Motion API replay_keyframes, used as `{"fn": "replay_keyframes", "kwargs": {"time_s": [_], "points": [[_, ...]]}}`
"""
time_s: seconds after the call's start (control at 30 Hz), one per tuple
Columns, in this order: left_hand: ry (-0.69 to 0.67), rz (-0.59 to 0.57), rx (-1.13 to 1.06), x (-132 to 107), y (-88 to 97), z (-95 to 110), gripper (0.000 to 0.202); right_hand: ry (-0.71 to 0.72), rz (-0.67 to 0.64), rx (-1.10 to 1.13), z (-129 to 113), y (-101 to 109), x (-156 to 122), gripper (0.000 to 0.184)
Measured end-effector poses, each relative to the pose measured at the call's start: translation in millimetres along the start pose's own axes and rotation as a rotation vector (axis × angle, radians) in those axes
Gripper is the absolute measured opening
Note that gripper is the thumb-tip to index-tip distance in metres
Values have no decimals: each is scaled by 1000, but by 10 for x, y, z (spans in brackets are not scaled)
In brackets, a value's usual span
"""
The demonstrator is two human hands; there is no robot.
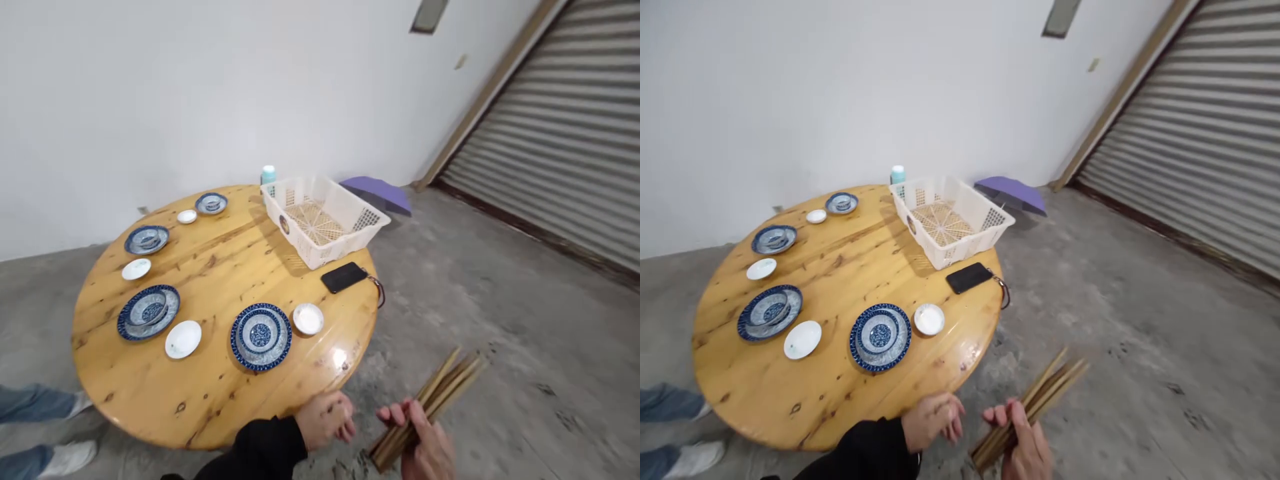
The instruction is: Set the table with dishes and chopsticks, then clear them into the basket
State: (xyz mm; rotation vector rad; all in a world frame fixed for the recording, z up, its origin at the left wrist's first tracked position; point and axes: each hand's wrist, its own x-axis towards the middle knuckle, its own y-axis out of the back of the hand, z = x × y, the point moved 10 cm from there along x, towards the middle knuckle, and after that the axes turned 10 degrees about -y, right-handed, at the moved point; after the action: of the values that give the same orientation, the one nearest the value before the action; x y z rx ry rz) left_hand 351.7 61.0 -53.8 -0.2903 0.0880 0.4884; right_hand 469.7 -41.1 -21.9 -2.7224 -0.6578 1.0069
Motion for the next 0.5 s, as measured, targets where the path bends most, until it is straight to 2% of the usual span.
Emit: {"fn": "replay_keyframes", "kwargs": {"time_s": [0.07,0.13,0.17,0.23,0.33,0.4,0.5], "points": [[-93,128,-52,175,313,360,80,16,-113,-131,-185,-484,36,49],[-188,240,-97,331,591,746,76,-33,-409,-331,-114,-1092,-23,48],[-223,267,-102,414,687,928,74,-27,-536,-411,-61,-1329,-72,48],[-295,287,-142,572,808,1266,71,30,-734,-557,50,-1663,-158,46],[-328,251,-209,729,839,1599,73,202,-827,-753,134,-1862,-142,39],[-317,271,-212,766,856,1700,69,354,-803,-881,133,-1908,-46,32],[-325,379,-161,772,913,1764,53,605,-731,-1065,136,-1957,142,31]]}}
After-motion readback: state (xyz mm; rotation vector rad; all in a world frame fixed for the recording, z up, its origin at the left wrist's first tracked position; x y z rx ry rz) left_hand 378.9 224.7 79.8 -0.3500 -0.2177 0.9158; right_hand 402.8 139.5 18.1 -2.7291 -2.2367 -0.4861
